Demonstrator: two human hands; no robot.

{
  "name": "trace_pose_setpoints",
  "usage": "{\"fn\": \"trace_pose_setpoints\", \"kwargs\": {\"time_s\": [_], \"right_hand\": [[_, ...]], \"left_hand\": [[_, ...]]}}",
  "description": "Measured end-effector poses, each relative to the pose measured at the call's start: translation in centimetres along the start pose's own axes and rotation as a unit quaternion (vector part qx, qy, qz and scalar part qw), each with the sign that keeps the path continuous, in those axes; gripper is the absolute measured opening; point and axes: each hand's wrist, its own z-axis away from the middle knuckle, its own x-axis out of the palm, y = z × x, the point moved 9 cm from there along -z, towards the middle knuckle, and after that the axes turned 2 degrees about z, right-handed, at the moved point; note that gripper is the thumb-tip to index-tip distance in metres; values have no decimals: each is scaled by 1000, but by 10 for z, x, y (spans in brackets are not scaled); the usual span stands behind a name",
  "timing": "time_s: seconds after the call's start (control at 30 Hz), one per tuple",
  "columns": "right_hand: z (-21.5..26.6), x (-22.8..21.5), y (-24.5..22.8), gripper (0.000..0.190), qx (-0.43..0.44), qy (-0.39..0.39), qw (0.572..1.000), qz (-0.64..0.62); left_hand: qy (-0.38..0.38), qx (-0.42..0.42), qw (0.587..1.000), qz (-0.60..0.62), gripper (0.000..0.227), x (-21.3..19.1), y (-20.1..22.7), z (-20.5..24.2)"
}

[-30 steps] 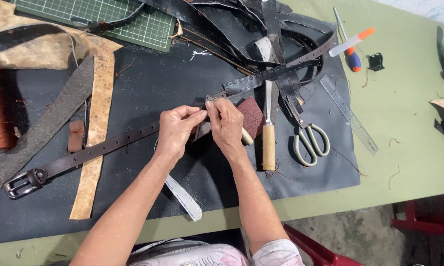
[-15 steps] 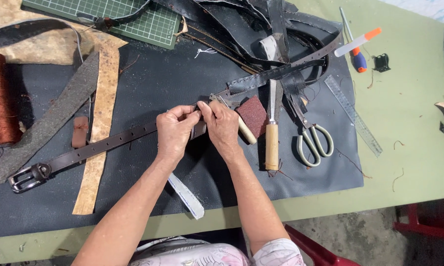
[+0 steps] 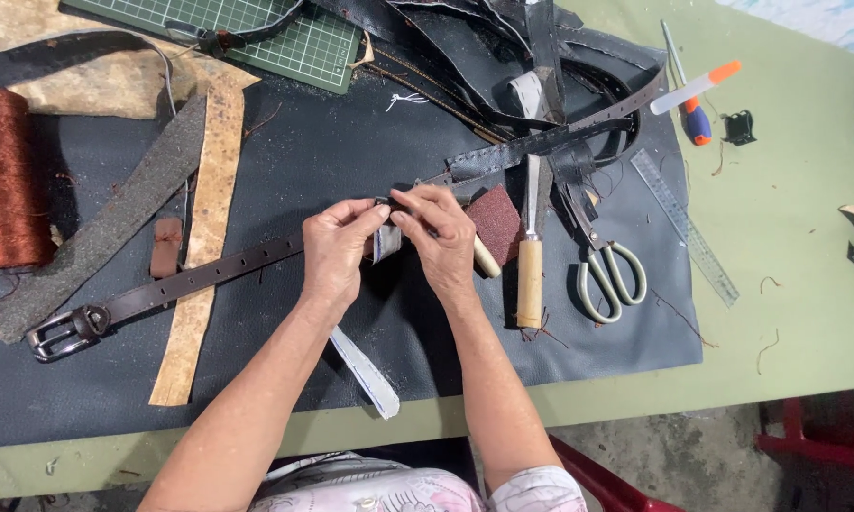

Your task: Assembling a leather belt by attaching a buckle and leather loop using hand tools

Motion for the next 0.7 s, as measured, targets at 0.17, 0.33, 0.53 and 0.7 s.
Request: {"fn": "trace_pose_setpoints", "kwargs": {"time_s": [0.17,0.33,0.53,0.7], "right_hand": [[0,-5,12,20,11,35,999,-32],[-2,-7,10,8,-27,50,998,16],[-1,1,6,7,-94,37,988,118],[-1,5,-4,5,-108,20,984,140]], "left_hand": [[-44,-51,995,70,18,12,15,18],[-50,-78,990,105,15,14,8,16],[-25,-58,996,67,14,7,-1,13],[-14,-14,999,44,14,2,0,10]]}}
